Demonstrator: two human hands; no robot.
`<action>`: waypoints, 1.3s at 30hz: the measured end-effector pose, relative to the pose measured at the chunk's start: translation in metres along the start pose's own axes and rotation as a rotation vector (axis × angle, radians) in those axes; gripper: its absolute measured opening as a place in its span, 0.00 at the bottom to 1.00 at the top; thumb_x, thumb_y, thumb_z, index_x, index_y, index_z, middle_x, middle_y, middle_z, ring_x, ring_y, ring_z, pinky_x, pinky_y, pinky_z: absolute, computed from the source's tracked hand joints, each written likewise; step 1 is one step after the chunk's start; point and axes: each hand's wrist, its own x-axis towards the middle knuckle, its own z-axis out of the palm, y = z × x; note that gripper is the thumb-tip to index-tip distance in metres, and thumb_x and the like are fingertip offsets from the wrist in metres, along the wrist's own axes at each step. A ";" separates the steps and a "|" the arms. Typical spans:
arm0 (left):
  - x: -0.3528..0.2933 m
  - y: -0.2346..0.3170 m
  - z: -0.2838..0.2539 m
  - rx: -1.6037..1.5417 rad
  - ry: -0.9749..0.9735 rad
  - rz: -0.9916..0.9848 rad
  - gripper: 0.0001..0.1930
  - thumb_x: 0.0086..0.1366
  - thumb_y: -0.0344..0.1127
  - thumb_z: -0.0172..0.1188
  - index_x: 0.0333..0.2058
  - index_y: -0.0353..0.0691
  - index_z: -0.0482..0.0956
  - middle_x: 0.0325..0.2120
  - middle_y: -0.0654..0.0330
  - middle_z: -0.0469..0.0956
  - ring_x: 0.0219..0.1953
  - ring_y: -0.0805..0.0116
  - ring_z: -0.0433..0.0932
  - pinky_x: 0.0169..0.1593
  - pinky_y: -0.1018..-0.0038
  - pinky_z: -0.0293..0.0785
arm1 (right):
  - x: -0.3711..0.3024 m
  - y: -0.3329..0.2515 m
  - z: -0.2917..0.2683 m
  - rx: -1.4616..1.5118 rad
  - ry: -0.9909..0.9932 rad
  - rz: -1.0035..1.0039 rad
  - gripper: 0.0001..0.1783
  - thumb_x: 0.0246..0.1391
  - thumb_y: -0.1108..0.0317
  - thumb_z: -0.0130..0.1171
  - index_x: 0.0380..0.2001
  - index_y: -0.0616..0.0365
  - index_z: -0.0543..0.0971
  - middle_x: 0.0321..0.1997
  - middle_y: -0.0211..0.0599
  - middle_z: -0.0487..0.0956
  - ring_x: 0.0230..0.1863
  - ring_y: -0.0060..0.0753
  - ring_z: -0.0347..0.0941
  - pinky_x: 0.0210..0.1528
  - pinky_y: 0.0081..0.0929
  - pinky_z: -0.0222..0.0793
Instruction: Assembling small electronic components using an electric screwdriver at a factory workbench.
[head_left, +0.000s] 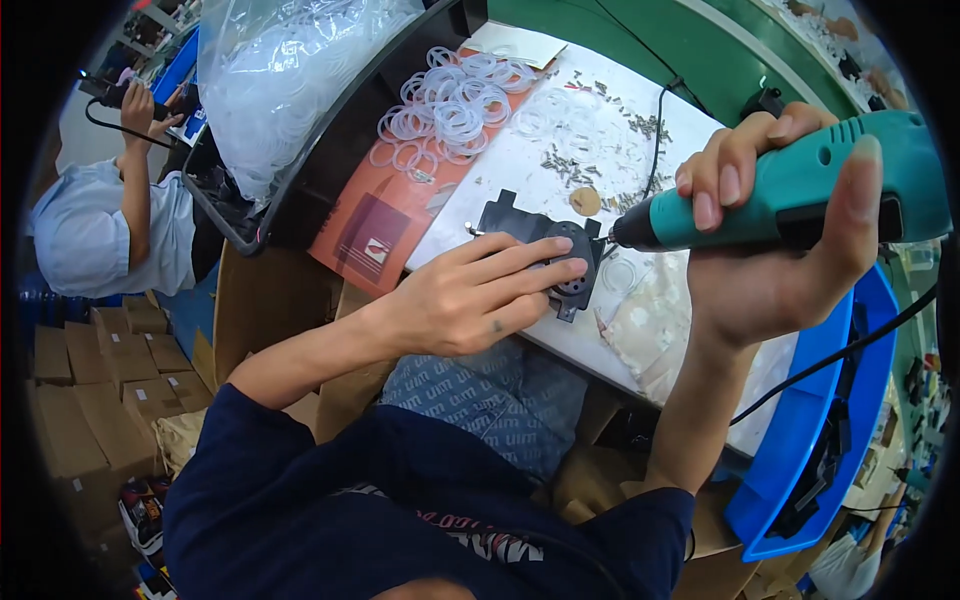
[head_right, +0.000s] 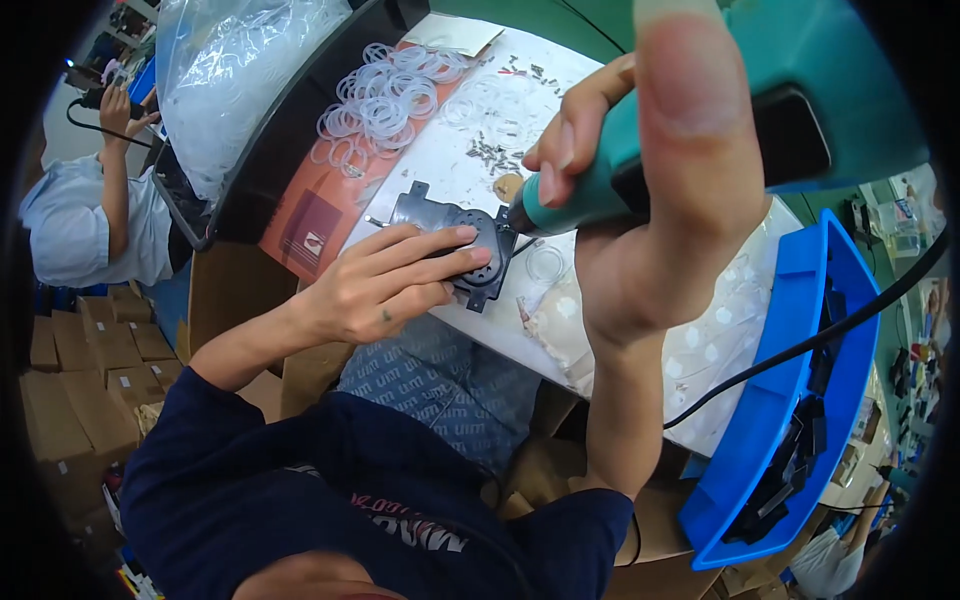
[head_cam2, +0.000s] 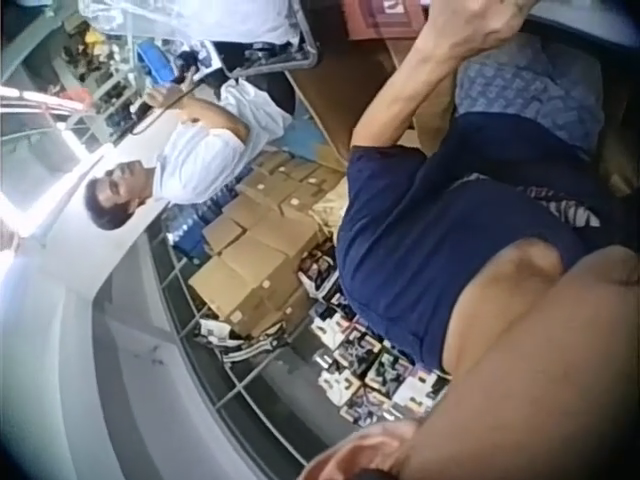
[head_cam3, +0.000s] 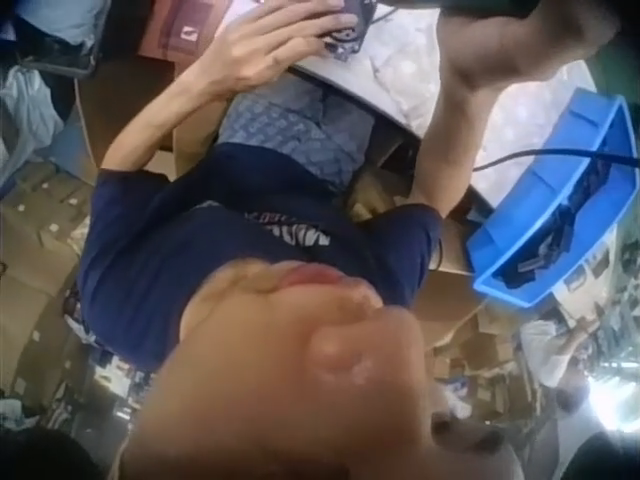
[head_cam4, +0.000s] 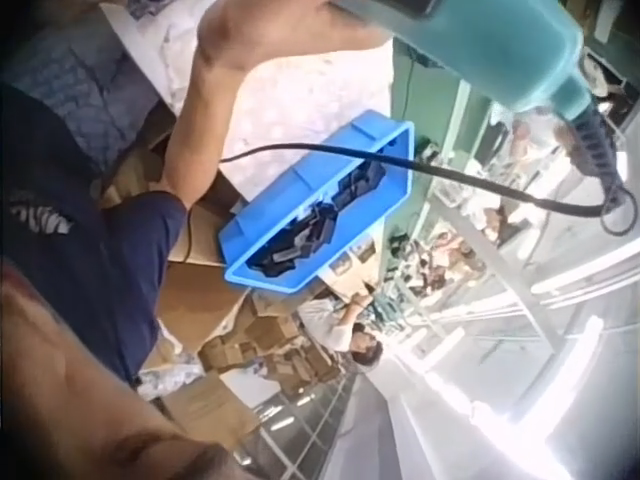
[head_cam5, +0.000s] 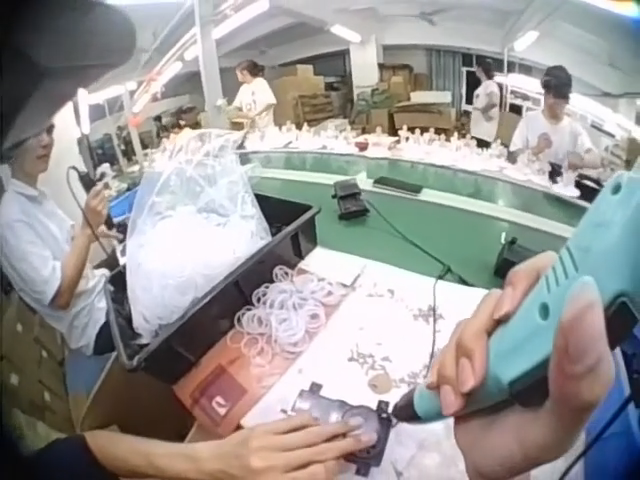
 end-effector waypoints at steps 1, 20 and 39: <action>-0.001 0.000 0.003 -0.017 0.039 0.005 0.06 0.53 0.24 0.58 0.27 0.36 0.69 0.46 0.47 0.77 0.50 0.54 0.76 0.38 0.66 0.74 | -0.002 -0.003 0.000 -0.042 0.005 -0.009 0.27 0.57 0.42 0.42 0.36 0.59 0.65 0.20 0.35 0.67 0.17 0.25 0.63 0.30 0.26 0.63; 0.002 -0.001 0.020 -0.050 0.126 -0.017 0.12 0.46 0.17 0.58 0.32 0.35 0.70 0.41 0.49 0.79 0.45 0.53 0.79 0.35 0.71 0.73 | 0.010 -0.003 0.006 -0.272 0.099 0.138 0.27 0.56 0.43 0.41 0.36 0.60 0.67 0.19 0.36 0.67 0.17 0.25 0.62 0.30 0.26 0.63; 0.002 -0.002 0.025 0.031 0.139 -0.020 0.08 0.50 0.20 0.54 0.29 0.37 0.69 0.40 0.52 0.80 0.45 0.59 0.80 0.32 0.76 0.70 | 0.000 0.053 -0.017 0.351 0.138 0.336 0.26 0.54 0.60 0.56 0.50 0.67 0.64 0.17 0.43 0.72 0.12 0.30 0.67 0.17 0.26 0.66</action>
